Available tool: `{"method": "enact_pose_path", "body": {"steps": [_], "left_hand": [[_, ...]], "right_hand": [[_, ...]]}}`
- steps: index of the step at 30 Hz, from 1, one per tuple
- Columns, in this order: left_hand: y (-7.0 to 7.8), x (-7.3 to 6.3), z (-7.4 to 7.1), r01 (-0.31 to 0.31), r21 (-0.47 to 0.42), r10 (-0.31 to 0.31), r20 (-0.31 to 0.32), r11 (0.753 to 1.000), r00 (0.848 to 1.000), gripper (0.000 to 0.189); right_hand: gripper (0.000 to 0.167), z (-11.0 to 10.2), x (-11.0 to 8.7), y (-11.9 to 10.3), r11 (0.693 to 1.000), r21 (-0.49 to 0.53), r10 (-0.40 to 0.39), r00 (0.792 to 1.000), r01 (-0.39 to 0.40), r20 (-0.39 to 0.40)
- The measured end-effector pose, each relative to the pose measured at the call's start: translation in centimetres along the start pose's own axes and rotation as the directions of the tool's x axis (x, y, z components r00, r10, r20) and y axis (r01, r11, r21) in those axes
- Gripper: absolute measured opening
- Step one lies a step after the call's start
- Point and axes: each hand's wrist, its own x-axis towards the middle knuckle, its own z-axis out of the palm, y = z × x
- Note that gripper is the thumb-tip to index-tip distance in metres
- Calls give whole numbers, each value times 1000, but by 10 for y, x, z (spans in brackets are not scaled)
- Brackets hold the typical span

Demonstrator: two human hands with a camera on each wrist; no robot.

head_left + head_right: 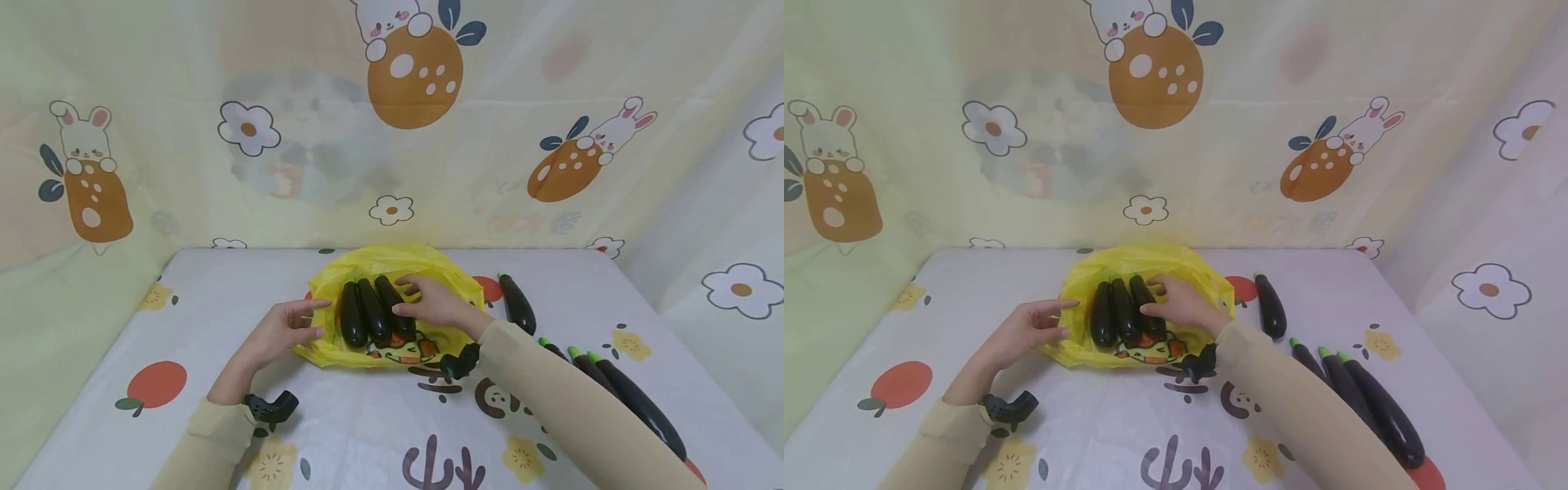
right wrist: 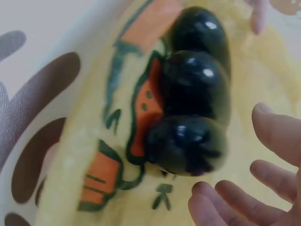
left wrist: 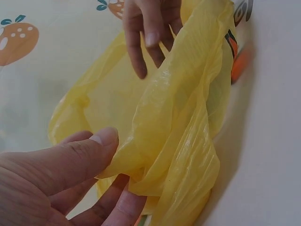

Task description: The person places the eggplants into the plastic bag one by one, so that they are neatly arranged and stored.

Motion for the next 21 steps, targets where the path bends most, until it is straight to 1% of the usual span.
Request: {"method": "enact_pose_path", "body": {"steps": [5, 10, 12, 14, 16, 21], "left_hand": [[-1, 0, 0, -4, -5, 5, 6, 1000, 1000, 51], [-2, 0, 0, -10, -18, 10, 9, 1000, 1000, 52], [-3, 0, 0, -11, -18, 12, 9, 1000, 1000, 52], [-4, 0, 1, -11, -19, 11, 8, 1000, 1000, 52], [-5, 0, 1, -4, -18, 5, 3, 1000, 1000, 51], [-4, 0, 2, -9, -17, 9, 7, 1000, 1000, 52]], "right_hand": [[62, -17, -14, -2, 998, 34, -51, 999, 50, 13], [58, -36, -30, 1, 992, 73, -110, 993, 106, 45], [56, -44, -37, 5, 989, 71, -136, 990, 132, 48], [55, -53, -44, 8, 988, 54, -145, 989, 143, 37], [55, -62, -52, 11, 990, 36, -139, 990, 139, 13], [55, -85, -75, 24, 997, 33, -67, 997, 69, -43]]}}
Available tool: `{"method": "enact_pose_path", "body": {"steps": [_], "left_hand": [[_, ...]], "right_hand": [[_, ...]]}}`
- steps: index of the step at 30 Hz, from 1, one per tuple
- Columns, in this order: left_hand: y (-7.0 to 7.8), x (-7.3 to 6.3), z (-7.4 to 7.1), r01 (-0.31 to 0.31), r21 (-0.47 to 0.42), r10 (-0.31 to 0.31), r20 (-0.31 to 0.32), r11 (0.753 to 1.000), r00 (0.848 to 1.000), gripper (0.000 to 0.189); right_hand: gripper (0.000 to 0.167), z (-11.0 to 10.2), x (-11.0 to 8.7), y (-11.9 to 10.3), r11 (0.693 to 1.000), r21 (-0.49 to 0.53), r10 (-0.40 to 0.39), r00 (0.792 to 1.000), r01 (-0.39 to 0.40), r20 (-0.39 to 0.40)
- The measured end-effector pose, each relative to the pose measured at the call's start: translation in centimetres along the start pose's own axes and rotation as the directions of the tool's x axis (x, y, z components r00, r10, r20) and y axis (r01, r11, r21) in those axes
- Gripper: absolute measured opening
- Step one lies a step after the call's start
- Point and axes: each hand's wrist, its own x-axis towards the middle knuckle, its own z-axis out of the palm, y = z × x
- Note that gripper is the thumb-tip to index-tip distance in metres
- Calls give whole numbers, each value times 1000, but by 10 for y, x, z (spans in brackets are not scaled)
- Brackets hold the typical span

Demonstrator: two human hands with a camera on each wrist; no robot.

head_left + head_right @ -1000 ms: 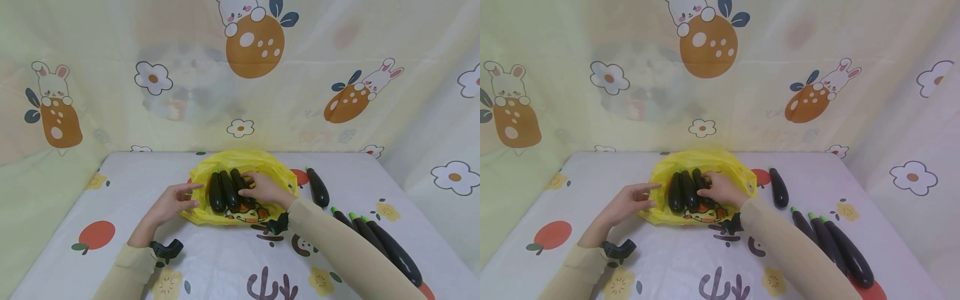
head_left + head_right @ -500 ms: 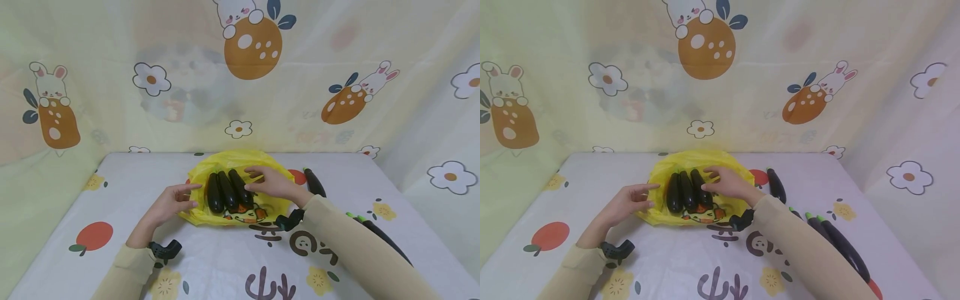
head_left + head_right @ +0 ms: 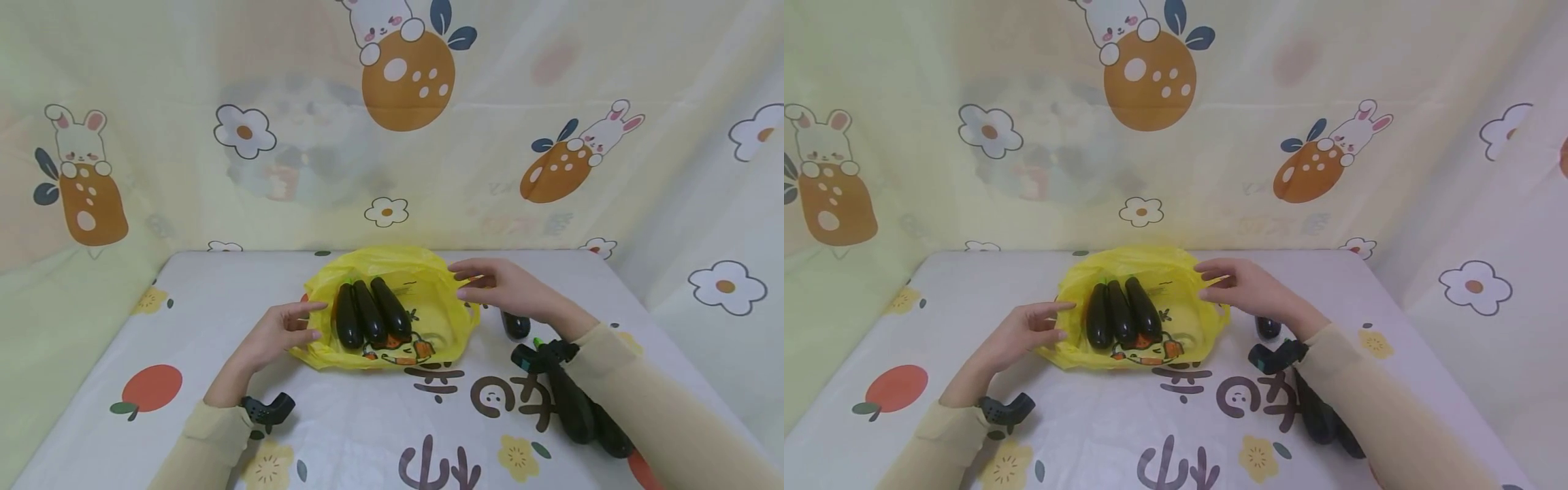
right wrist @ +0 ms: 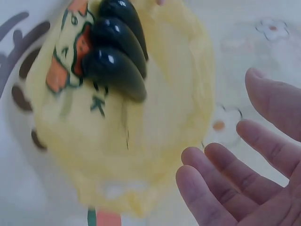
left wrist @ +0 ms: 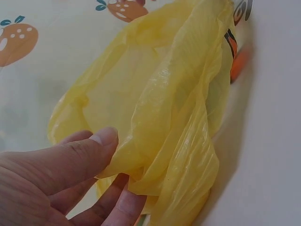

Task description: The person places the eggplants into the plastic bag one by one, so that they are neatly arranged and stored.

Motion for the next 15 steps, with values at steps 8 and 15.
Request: {"method": "enact_pose_path", "body": {"steps": [8, 15], "left_hand": [[1, -2, -1, -11, -6, 11, 5, 1000, 1000, 52], [1, -1, -1, -15, 5, 15, 5, 1000, 1000, 51]], "right_hand": [[59, -34, -31, 29, 997, -39, 68, 993, -72, -94], [59, -50, -46, 59, 993, -70, 85, 983, -97, -160]]}}
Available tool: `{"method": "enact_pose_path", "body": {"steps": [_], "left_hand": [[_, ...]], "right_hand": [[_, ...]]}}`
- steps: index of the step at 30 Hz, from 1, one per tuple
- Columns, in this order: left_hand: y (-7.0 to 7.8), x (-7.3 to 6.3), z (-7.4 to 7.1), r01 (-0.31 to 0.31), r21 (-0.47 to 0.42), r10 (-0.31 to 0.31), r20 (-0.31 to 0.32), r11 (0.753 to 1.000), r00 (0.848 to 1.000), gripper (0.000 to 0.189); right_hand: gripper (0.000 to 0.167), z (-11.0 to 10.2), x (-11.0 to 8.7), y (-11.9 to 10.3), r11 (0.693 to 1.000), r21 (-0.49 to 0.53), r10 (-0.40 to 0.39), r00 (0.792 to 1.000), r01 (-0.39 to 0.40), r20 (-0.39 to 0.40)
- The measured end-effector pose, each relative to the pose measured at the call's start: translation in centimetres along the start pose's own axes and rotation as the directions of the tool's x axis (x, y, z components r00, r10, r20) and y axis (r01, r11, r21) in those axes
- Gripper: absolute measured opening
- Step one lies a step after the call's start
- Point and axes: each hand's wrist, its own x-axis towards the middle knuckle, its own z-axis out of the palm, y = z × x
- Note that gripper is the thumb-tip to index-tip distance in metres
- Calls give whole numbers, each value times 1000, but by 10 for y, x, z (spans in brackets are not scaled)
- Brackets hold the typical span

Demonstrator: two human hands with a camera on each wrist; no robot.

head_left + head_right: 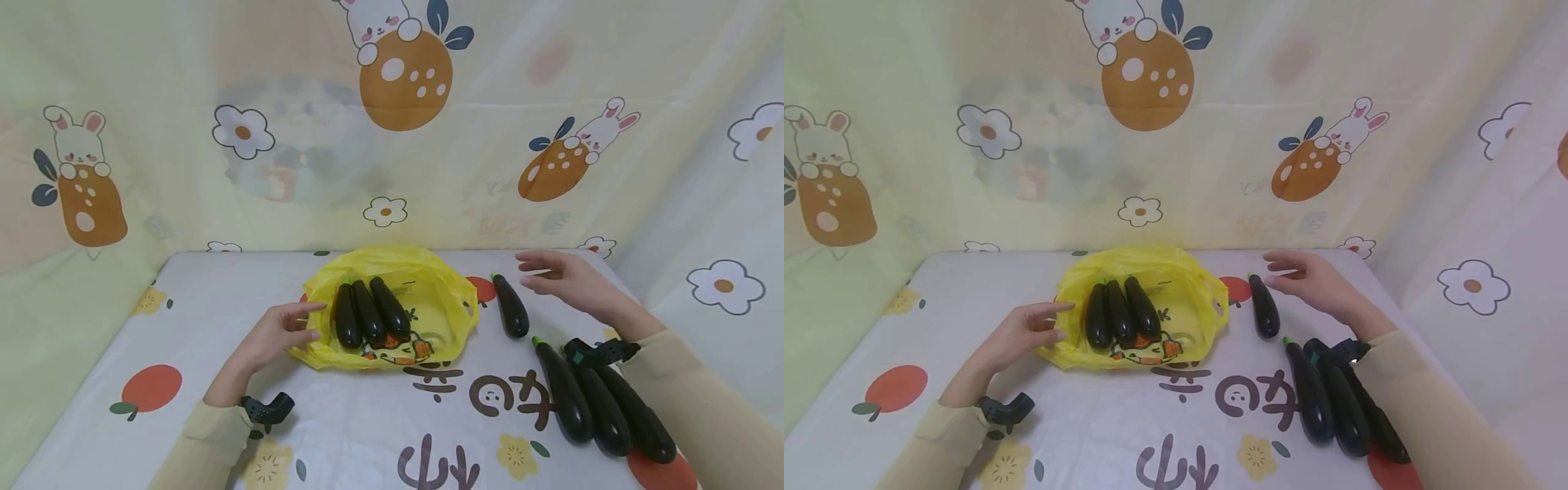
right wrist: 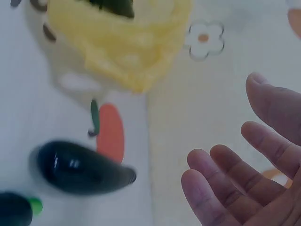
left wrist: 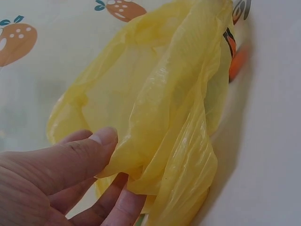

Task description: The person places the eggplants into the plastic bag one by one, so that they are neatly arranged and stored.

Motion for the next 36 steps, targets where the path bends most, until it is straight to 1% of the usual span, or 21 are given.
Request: {"method": "enact_pose_path", "body": {"steps": [4, 7, 11, 15, 20, 25, 32, 36], "left_hand": [[-1, 0, 0, 0, 0, 0, -1, 1000, 1000, 51], [-2, 1, 0, 0, -1, 0, 0, 1000, 1000, 51], [-3, 1, 1, -2, 7, 2, 1, 1000, 1000, 51], [-3, 2, 1, 0, 9, 0, 3, 1000, 1000, 50], [-3, 2, 1, 1, 0, -1, 8, 1000, 1000, 50], [-3, 2, 0, 2, -13, -2, 10, 1000, 1000, 51], [-5, 1, -1, -3, -18, 4, 9, 1000, 1000, 51], [-5, 1, -2, -4, -19, 4, 7, 1000, 1000, 51]], "right_hand": [[62, 1, 5, 16, 998, 10, 56, 998, -56, -2], [65, 7, 11, 29, 995, 2, 99, 995, -99, 9], [67, 17, 18, 43, 990, -27, 137, 990, -137, 31], [68, 27, 25, 51, 982, -39, 188, 981, -186, 50], [69, 38, 32, 55, 970, -49, 239, 968, -236, 77], [70, 46, 35, 50, 965, -81, 258, 962, -251, 94], [69, 53, 37, 47, 969, -127, 226, 969, -214, 94], [71, 56, 36, 48, 968, -131, 229, 969, -215, 96]]}}
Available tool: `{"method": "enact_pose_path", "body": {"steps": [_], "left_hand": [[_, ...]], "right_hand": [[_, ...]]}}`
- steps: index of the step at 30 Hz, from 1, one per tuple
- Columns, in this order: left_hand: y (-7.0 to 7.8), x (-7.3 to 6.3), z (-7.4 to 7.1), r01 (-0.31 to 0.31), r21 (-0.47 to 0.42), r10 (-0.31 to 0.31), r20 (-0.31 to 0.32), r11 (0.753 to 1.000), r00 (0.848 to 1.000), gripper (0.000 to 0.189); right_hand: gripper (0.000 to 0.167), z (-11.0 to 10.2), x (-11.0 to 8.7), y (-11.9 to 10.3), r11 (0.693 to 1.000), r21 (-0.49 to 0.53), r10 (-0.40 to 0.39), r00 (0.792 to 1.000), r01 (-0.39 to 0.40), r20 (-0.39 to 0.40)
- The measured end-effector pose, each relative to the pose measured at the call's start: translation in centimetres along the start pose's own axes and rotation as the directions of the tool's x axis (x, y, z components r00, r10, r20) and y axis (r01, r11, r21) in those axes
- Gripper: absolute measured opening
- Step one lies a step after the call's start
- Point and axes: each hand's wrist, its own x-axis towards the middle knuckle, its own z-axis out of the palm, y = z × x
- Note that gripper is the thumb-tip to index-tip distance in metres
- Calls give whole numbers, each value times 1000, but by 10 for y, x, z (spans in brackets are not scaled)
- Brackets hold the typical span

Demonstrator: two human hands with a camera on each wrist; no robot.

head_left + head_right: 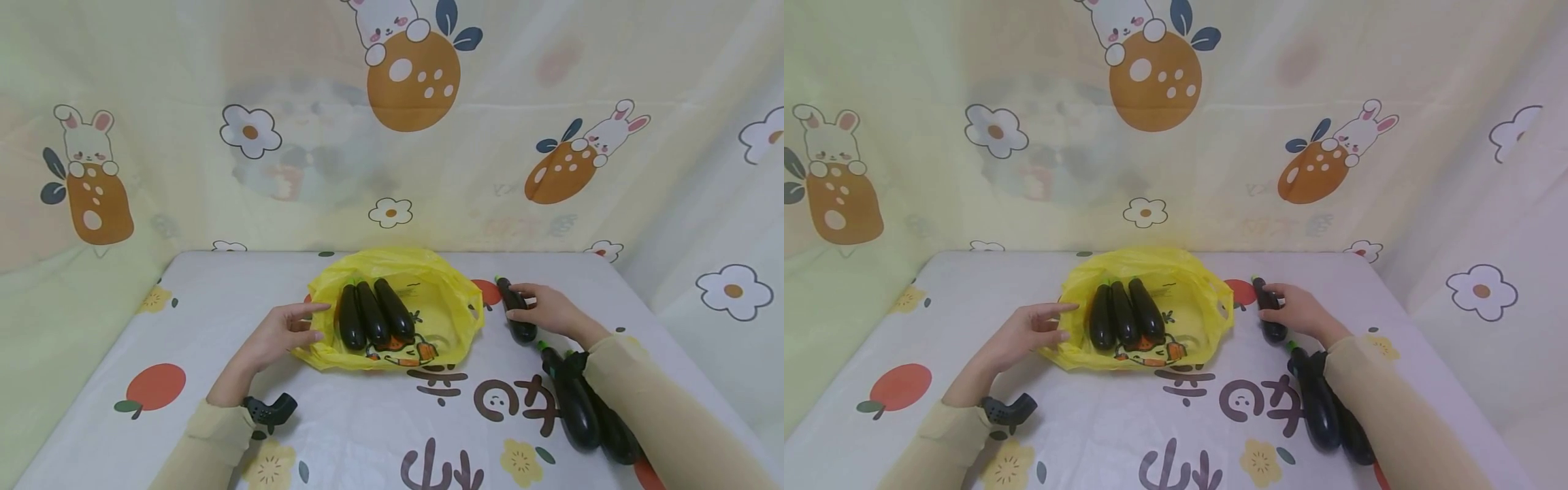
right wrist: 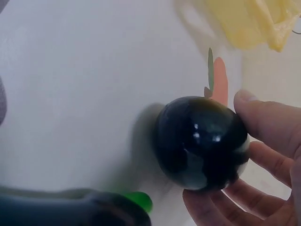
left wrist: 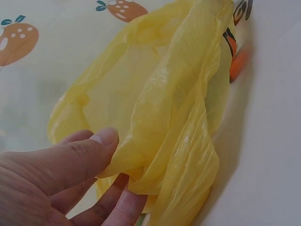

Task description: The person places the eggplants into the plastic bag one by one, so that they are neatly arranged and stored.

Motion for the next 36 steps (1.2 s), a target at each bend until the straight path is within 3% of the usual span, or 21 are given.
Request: {"method": "enact_pose_path", "body": {"steps": [10, 19, 29, 36], "left_hand": [[1, 0, 1, 1, 2, -1, -2, 1000, 1000, 51], [1, 0, 1, -7, 4, 7, -3, 1000, 1000, 52], [1, 0, 1, -7, 4, 7, -2, 1000, 1000, 52], [1, -1, 1, -21, -1, 21, 1, 1000, 1000, 52]], "right_hand": [[71, 0, -2, 3, 1000, 4, 14, 1000, -14, -10], [71, -14, -17, -6, 998, 60, -11, 1000, 12, -18], [69, -26, -34, -33, 978, 129, -158, 984, 167, -77], [62, -31, -47, -65, 949, 139, -271, 958, 283, -97]]}}
